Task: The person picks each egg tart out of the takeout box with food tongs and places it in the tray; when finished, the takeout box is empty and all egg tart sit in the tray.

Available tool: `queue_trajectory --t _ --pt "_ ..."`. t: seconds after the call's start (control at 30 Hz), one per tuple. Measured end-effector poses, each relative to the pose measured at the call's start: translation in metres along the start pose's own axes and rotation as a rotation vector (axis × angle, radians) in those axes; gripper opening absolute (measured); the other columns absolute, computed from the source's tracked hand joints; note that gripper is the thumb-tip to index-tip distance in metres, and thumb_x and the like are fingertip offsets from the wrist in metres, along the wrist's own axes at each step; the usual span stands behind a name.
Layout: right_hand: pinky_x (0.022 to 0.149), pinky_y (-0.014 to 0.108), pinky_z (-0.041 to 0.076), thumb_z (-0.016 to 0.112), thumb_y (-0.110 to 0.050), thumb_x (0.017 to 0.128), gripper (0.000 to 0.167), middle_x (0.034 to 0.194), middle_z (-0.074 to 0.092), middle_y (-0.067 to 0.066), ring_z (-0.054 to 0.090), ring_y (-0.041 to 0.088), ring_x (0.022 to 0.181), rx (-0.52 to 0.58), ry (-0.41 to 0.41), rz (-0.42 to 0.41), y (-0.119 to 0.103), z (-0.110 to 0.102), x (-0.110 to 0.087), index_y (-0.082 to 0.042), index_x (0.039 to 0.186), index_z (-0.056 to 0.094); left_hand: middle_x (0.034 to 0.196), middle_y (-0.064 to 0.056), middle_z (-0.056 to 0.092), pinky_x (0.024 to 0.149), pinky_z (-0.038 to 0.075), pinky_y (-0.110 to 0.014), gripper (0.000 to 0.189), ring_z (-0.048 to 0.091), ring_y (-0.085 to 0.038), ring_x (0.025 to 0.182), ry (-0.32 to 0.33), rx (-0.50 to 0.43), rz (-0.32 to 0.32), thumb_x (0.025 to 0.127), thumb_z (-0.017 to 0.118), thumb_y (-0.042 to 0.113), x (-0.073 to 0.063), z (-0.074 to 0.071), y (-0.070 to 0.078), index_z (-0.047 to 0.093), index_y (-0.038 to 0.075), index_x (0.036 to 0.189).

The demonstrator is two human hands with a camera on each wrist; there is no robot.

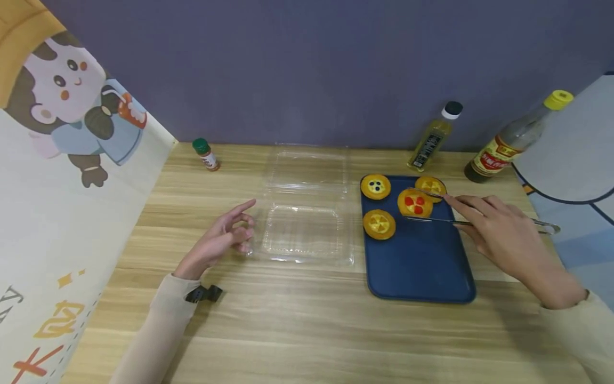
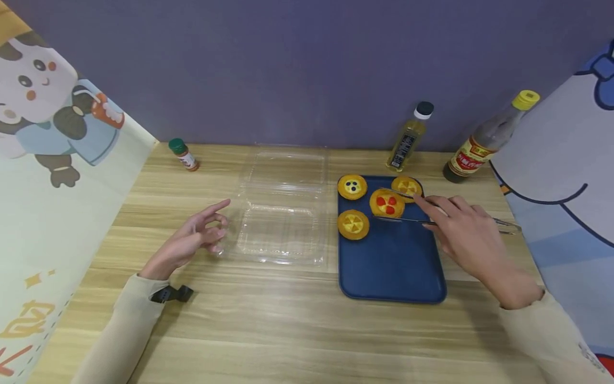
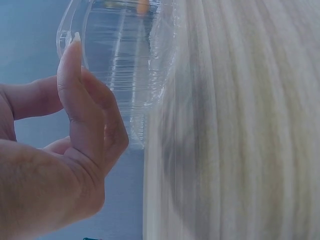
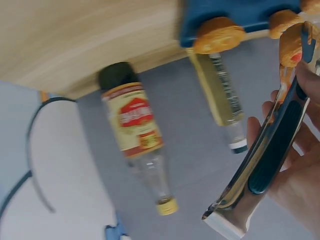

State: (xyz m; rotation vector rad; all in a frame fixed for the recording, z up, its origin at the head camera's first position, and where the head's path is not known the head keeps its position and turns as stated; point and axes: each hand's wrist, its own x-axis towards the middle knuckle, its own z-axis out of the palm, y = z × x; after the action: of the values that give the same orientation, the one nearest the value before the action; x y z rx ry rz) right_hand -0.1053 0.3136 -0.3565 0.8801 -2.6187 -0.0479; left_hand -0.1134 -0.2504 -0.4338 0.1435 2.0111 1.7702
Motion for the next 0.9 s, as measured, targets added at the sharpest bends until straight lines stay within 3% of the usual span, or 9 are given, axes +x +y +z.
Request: queue_trajectory --t 0.13,0.2,0.27,0.37,0.7,0.9 --pt "0.062 0.057 0.057 0.012 -0.060 0.108 0.078 0.126 0.070 0.017 0.065 0.040 0.096 -0.008 -0.036 0.038 0.011 0.001 -0.014 -0.012 0.146 0.060 0.134 -0.023 0.042 0.065 0.061 -0.022 0.081 0.058 -0.009 0.077 -0.004 0.001 -0.002 0.098 0.050 -0.006 0.000 0.000 0.000 0.018 0.018 0.168" --pt "0.061 0.057 0.056 0.038 -0.051 0.110 0.058 0.126 0.071 0.019 0.065 0.040 0.095 -0.016 -0.066 0.062 0.015 0.002 -0.021 -0.012 0.146 0.060 0.135 -0.022 0.042 0.065 0.061 -0.022 0.081 0.058 -0.009 0.077 -0.006 -0.007 -0.006 0.098 0.050 -0.006 0.000 -0.001 0.001 0.018 0.019 0.168" --pt "0.060 0.057 0.055 0.065 -0.034 0.103 0.049 0.125 0.071 0.020 0.065 0.041 0.095 -0.020 -0.095 0.086 0.018 0.003 -0.026 -0.011 0.146 0.060 0.135 -0.022 0.041 0.065 0.061 -0.022 0.081 0.058 -0.009 0.076 -0.012 -0.014 -0.009 0.098 0.050 -0.006 0.000 -0.001 0.001 0.018 0.020 0.168" --pt "0.060 0.057 0.055 0.086 -0.007 0.079 0.071 0.123 0.071 0.021 0.065 0.041 0.093 -0.025 -0.142 0.111 0.021 0.005 -0.034 -0.009 0.145 0.060 0.136 -0.022 0.041 0.065 0.061 -0.022 0.081 0.058 -0.009 0.077 -0.019 -0.021 -0.011 0.098 0.050 -0.006 0.001 -0.002 0.001 0.017 0.019 0.168" --pt "0.055 0.053 0.054 0.089 -0.008 0.073 0.075 0.126 0.070 0.018 0.065 0.039 0.095 0.005 -0.222 0.129 0.021 0.011 -0.044 -0.012 0.144 0.061 0.137 -0.021 0.041 0.065 0.061 -0.022 0.080 0.058 -0.008 0.076 -0.028 -0.033 -0.012 0.100 0.050 -0.005 0.001 -0.002 0.001 0.017 0.019 0.169" --pt "0.060 0.056 0.056 0.088 -0.009 0.075 0.076 0.128 0.069 0.018 0.065 0.039 0.099 0.000 -0.238 0.138 0.021 0.012 -0.047 -0.012 0.145 0.060 0.137 -0.021 0.041 0.064 0.061 -0.022 0.080 0.058 -0.008 0.075 -0.029 -0.040 -0.016 0.100 0.049 -0.005 0.000 -0.002 0.002 0.015 0.017 0.169"
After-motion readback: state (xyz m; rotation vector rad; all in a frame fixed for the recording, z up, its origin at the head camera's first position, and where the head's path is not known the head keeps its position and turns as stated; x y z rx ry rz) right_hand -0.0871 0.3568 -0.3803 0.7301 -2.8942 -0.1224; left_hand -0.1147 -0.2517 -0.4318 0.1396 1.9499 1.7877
